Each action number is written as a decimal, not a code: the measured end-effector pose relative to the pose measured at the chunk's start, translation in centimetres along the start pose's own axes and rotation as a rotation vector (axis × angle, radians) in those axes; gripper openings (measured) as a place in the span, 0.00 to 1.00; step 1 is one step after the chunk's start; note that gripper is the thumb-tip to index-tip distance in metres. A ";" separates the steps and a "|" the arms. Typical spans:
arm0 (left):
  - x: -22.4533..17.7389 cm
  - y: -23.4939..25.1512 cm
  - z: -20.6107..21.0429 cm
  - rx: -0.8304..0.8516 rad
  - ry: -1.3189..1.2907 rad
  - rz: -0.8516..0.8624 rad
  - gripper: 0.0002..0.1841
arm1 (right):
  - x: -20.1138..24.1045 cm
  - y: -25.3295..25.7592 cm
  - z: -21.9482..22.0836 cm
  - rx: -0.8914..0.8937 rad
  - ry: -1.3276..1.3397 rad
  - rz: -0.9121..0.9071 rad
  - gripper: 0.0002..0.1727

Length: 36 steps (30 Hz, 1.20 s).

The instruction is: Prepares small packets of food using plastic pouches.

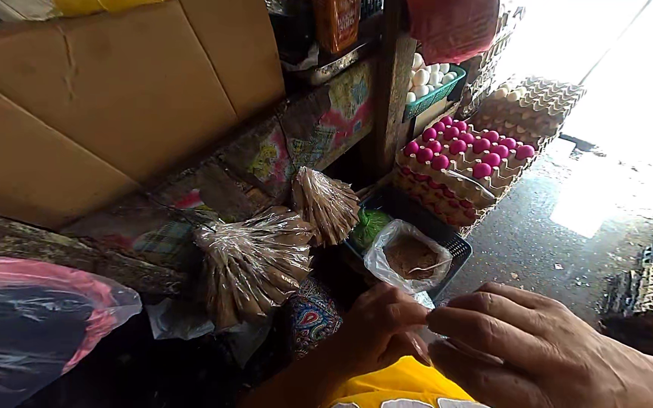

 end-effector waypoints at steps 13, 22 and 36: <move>2.4 -3.4 1.6 -0.096 -0.343 -0.281 0.15 | -3.4 -1.3 2.4 0.026 0.117 0.146 0.09; 5.4 -7.6 3.6 -0.238 -0.964 -0.623 0.16 | -6.2 -2.1 3.0 -0.031 0.163 0.236 0.10; 9.1 -16.4 4.3 0.194 -0.447 -0.976 0.27 | -8.1 -4.7 13.6 0.372 0.161 0.504 0.06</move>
Point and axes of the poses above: each hand's wrist, its own y-axis towards the middle knuckle, its own z-axis out of the palm, x = y × z, the point moved 10 cm from there along y, towards the middle knuckle, and after that the axes turned 13 degrees about z, right-handed, at the moved point
